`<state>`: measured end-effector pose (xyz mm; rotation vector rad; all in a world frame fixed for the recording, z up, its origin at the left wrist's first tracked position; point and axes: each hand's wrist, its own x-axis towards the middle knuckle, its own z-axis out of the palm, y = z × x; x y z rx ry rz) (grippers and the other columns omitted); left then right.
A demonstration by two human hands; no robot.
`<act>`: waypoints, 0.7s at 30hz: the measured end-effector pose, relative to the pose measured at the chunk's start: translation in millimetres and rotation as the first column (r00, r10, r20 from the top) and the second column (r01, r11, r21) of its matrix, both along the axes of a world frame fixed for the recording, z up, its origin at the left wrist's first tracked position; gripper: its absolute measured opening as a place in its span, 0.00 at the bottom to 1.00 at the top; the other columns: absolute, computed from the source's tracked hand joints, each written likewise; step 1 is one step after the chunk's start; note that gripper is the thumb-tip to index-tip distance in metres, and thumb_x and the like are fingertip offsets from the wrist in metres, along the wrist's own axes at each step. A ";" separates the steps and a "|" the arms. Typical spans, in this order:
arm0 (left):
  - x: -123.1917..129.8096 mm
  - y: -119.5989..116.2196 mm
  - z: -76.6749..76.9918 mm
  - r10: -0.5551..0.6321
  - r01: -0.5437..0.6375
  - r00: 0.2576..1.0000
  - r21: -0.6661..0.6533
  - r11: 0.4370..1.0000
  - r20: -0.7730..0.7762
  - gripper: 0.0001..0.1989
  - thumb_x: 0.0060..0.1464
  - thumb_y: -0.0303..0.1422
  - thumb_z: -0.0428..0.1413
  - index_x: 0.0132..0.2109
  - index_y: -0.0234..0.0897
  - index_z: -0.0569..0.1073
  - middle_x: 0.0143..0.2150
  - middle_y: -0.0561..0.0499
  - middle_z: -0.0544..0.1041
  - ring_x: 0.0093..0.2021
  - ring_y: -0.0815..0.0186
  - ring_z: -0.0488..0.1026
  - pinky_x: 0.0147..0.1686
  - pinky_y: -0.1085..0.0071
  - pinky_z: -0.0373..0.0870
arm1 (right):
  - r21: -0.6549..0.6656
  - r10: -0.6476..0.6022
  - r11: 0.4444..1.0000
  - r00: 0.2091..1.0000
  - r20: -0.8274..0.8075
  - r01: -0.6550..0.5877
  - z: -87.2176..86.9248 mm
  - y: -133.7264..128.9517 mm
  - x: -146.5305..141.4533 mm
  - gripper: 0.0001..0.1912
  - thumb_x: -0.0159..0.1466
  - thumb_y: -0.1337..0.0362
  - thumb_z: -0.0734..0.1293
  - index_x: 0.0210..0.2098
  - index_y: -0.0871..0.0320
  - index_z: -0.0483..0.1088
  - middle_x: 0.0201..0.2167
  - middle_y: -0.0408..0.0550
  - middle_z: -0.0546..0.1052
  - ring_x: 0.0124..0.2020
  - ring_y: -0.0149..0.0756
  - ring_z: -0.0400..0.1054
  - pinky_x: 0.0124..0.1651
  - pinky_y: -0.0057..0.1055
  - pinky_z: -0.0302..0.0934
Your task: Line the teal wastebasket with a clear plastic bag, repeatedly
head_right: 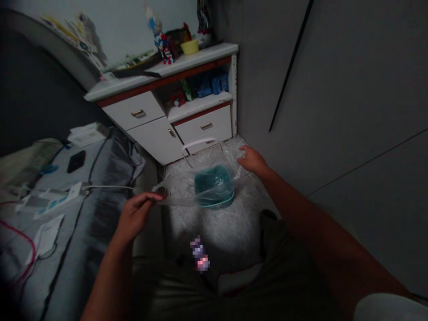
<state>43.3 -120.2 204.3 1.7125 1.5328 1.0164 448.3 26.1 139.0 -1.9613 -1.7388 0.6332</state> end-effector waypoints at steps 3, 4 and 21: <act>-4.6 -19.2 15.9 0.000 0.000 0.998 0.008 1.000 0.056 0.09 0.60 0.39 0.59 0.39 0.39 0.80 0.40 0.47 0.85 0.45 0.57 0.82 0.50 0.62 0.78 | -0.122 0.162 0.974 0.962 -0.221 -0.193 7.8 1.1 7.3 0.28 0.65 0.65 0.70 0.64 0.62 0.71 0.36 0.51 0.81 0.34 0.36 0.73 0.39 0.31 0.66; -6.2 -25.6 21.0 0.010 -0.011 0.997 0.014 1.000 0.074 0.08 0.60 0.38 0.60 0.40 0.39 0.80 0.40 0.47 0.85 0.45 0.57 0.82 0.50 0.63 0.78 | -0.125 0.219 0.957 0.932 -0.288 -0.263 14.4 -2.0 9.2 0.29 0.65 0.64 0.70 0.65 0.62 0.70 0.33 0.48 0.80 0.30 0.34 0.71 0.35 0.29 0.64; -4.3 -107.6 81.7 0.245 -0.288 0.883 0.050 0.956 0.400 0.15 0.51 0.36 0.72 0.47 0.52 0.87 0.43 0.54 0.87 0.43 0.63 0.84 0.46 0.72 0.82 | -0.045 0.350 0.650 0.351 -0.869 -0.759 92.5 -81.0 48.9 0.33 0.53 0.40 0.81 0.45 0.57 0.74 0.18 0.32 0.65 0.13 0.19 0.49 0.15 0.18 0.43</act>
